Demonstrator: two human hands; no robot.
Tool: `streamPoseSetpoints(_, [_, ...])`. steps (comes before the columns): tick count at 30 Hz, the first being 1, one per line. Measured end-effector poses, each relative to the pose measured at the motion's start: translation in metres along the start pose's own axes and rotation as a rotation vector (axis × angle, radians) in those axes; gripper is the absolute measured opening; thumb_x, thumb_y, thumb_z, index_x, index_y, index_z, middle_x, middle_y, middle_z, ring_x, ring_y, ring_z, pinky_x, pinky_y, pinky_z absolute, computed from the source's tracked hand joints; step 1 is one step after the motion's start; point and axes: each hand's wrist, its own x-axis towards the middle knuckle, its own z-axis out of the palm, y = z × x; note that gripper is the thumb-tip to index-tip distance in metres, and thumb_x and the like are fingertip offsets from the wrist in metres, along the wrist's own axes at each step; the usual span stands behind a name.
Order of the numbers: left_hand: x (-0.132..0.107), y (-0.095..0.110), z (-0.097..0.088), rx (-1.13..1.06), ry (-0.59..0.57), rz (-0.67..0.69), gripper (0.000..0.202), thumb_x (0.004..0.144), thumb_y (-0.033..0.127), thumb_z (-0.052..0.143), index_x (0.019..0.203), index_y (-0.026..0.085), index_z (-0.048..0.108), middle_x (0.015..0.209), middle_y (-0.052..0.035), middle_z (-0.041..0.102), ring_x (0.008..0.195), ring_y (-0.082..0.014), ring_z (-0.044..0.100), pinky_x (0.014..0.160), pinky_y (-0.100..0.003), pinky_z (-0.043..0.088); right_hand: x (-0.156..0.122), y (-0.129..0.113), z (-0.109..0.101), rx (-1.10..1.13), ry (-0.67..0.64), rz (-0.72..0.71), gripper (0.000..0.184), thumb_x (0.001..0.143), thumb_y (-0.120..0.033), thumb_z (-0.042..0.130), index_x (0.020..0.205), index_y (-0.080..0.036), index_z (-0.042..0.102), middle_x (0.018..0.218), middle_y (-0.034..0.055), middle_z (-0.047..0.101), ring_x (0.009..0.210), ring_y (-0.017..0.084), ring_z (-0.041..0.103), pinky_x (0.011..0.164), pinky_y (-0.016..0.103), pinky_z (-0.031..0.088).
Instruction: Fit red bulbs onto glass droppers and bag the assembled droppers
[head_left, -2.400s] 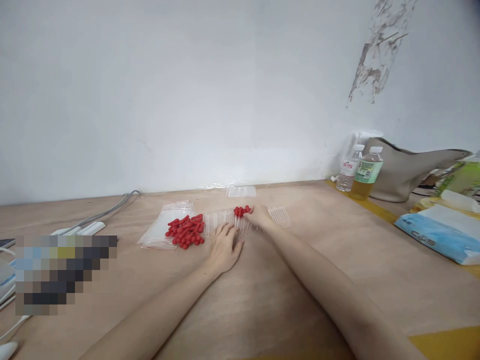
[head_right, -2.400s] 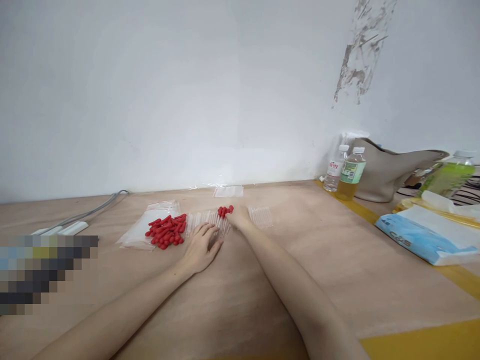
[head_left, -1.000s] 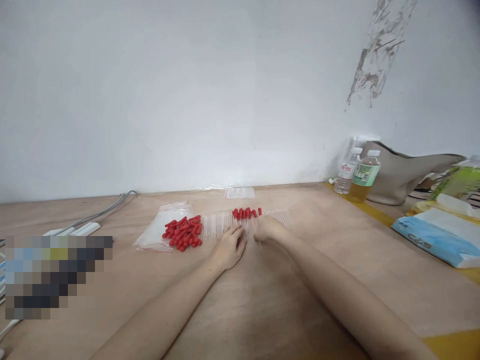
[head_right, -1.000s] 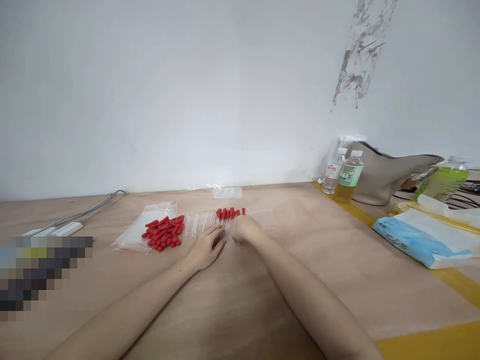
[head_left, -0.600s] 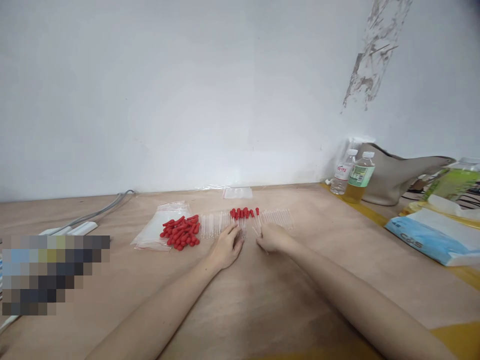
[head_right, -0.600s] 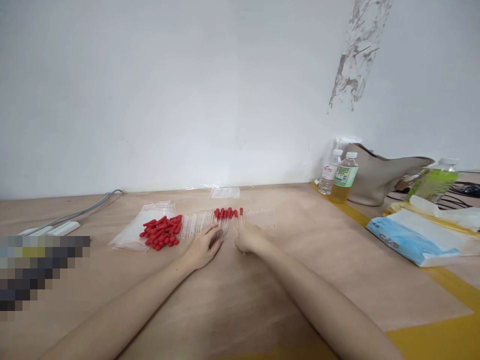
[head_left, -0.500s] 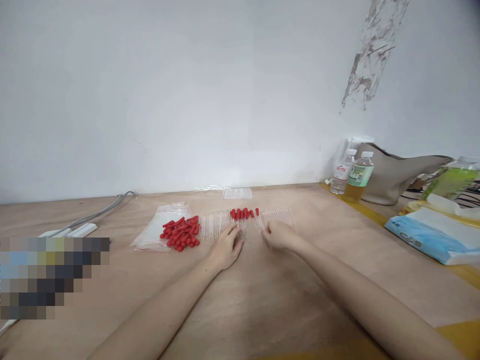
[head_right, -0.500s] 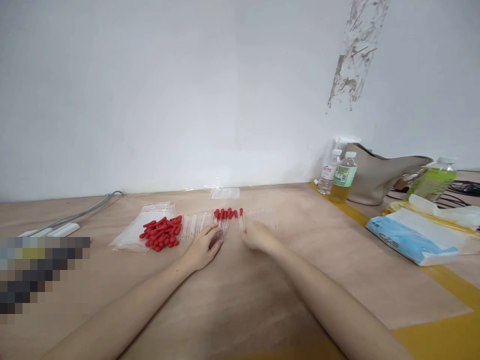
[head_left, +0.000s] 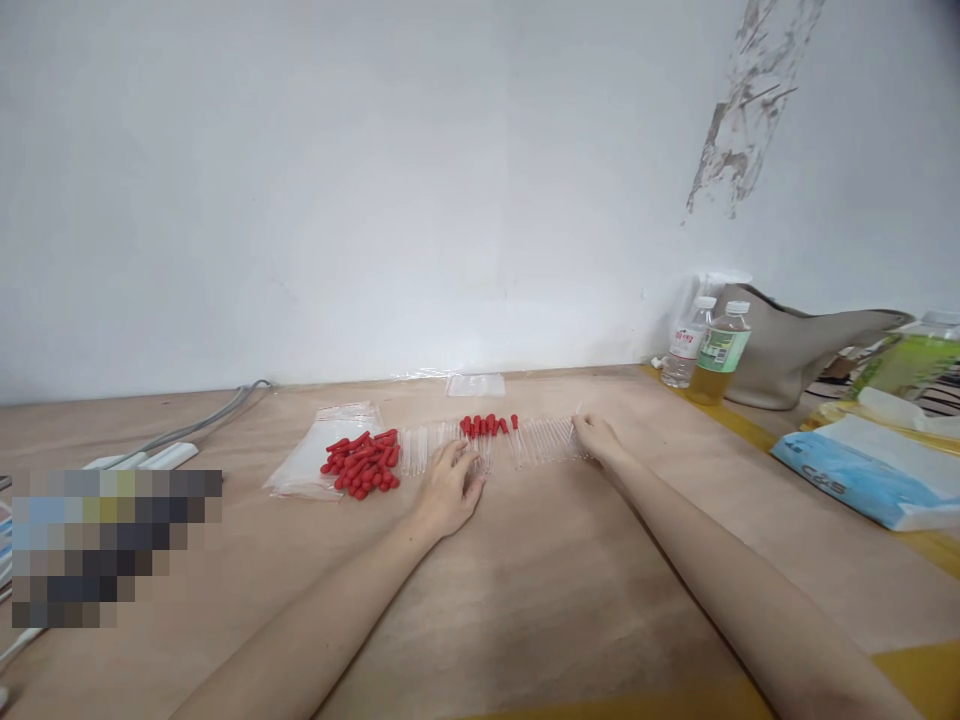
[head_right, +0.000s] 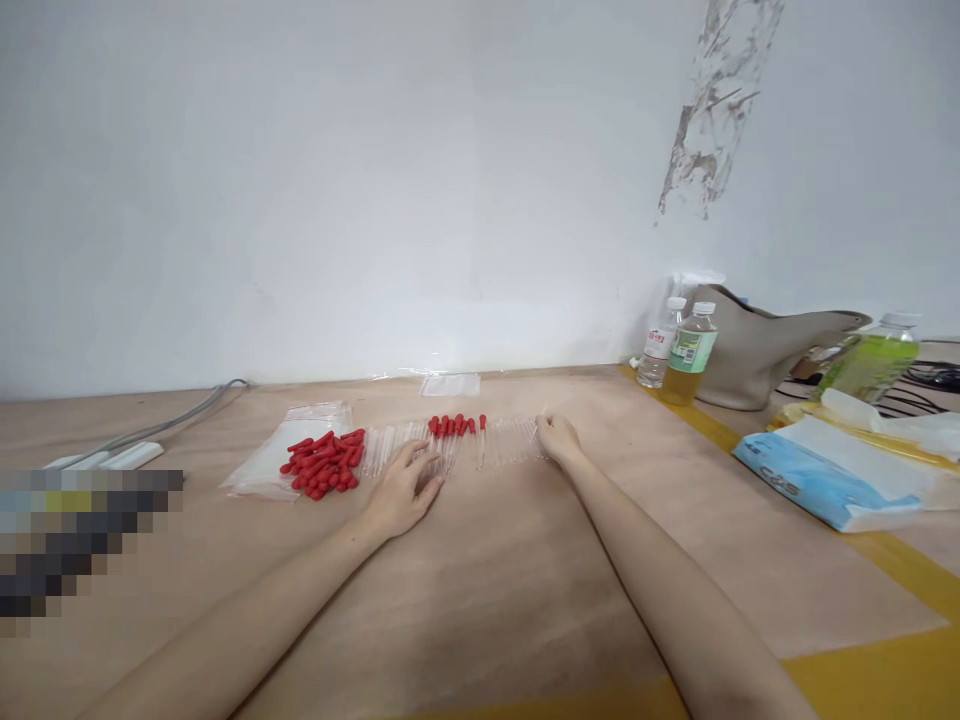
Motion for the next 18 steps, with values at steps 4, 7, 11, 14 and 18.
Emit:
streamPoseSetpoints(4, [0.0,-0.001,-0.001,0.022,0.029,0.007,0.025,0.075,0.024,0.05,0.1,0.02,0.053,0.112,-0.0094,0.046,0.109,-0.0249,0.041,0.092,-0.042,0.035,-0.005,-0.007,0.008,0.078,-0.021,-0.036,0.032,0.078,-0.034,0.032,0.066,-0.014,0.053,0.072,0.0073,0.061,0.066,0.015,0.054,0.054,0.02,0.034])
streamPoseSetpoints(7, [-0.001,0.0,-0.001,0.038,0.029,0.011,0.025,0.075,0.025,0.05,0.1,0.019,0.053,0.111,-0.0095,0.046,0.109,-0.0249,0.041,0.092,-0.041,0.034,-0.009,-0.01,0.01,0.119,-0.028,-0.053,0.031,0.077,-0.034,0.032,0.063,-0.015,0.052,0.069,0.0053,0.059,0.066,0.015,0.054,0.054,0.02,0.035])
streamPoseSetpoints(11, [-0.001,0.001,-0.005,0.087,0.055,-0.009,0.026,0.075,0.027,0.051,0.1,0.021,0.053,0.111,-0.0088,0.047,0.108,-0.0255,0.04,0.091,-0.041,0.033,-0.01,-0.007,0.008,0.157,-0.009,-0.043,0.03,0.076,-0.035,0.032,0.063,-0.016,0.051,0.07,0.0053,0.06,0.067,0.015,0.054,0.056,0.021,0.035])
streamPoseSetpoints(14, [0.007,-0.005,-0.021,0.17,0.096,-0.085,0.024,0.075,0.03,0.05,0.097,0.021,0.055,0.107,-0.0081,0.05,0.101,-0.0259,0.044,0.086,-0.041,0.035,-0.007,-0.002,0.007,0.168,-0.002,-0.027,0.03,0.076,-0.035,0.032,0.062,-0.016,0.05,0.069,0.0057,0.059,0.066,0.016,0.054,0.055,0.021,0.035])
streamPoseSetpoints(18, [0.024,-0.026,-0.057,0.306,0.122,-0.24,0.015,0.075,0.03,0.048,0.072,0.02,0.058,0.086,-0.0063,0.056,0.088,-0.0245,0.048,0.078,-0.037,0.037,-0.004,0.004,0.004,0.157,0.004,-0.007,0.028,0.075,-0.034,0.033,0.063,-0.016,0.051,0.069,0.006,0.06,0.065,0.015,0.054,0.055,0.021,0.036])
